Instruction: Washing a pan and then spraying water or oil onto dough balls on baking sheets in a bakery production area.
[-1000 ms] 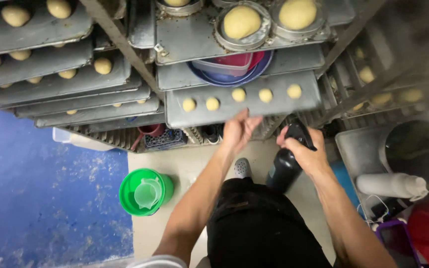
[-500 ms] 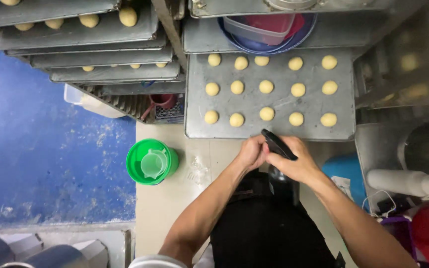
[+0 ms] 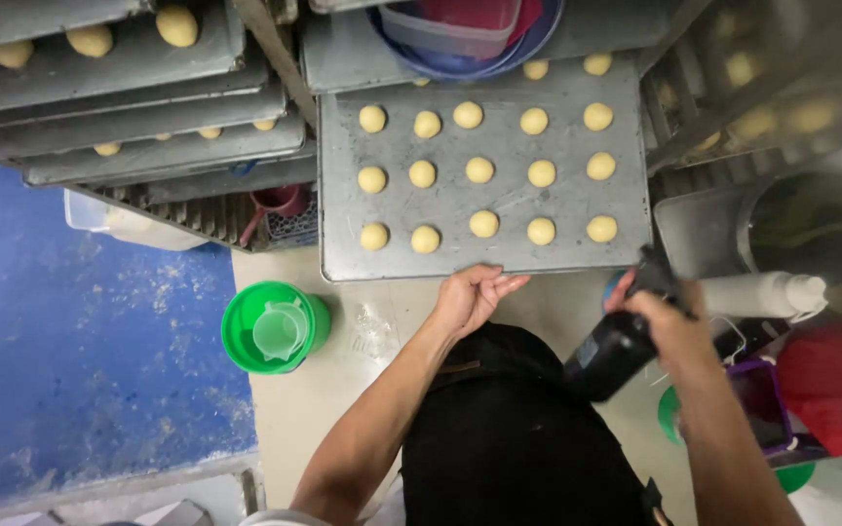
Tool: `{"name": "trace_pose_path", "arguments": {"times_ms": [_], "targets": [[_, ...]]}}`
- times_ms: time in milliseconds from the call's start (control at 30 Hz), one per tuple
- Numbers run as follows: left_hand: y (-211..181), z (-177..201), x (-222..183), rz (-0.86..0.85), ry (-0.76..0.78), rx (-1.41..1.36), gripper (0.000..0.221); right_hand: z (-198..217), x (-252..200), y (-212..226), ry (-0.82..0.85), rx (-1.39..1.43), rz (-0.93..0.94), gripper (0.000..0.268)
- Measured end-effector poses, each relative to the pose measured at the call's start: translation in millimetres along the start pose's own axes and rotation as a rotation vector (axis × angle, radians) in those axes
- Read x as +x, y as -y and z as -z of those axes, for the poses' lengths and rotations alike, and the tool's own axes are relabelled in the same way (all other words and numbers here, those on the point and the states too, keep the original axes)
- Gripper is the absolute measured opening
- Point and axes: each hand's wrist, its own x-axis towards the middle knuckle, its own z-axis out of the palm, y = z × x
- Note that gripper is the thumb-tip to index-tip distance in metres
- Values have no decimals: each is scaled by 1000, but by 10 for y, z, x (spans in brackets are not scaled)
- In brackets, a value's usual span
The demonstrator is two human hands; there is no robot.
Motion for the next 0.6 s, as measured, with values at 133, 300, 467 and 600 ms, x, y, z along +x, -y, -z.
{"name": "trace_pose_path", "arguments": {"times_ms": [133, 300, 467, 600], "targets": [[-26, -205, -148, -13, 45, -30, 10, -239, 92, 460, -4, 52, 11, 32], [35, -217, -296, 16, -77, 30, 12, 232, 425, 209, -71, 103, -109, 27], [176, 89, -270, -2, -7, -14, 12, -417, 248, 1418, -55, -152, -97, 33], [273, 309, -233, -58, 139, -91, 16, -50, 784, 1088, 15, -73, -58, 27]]}}
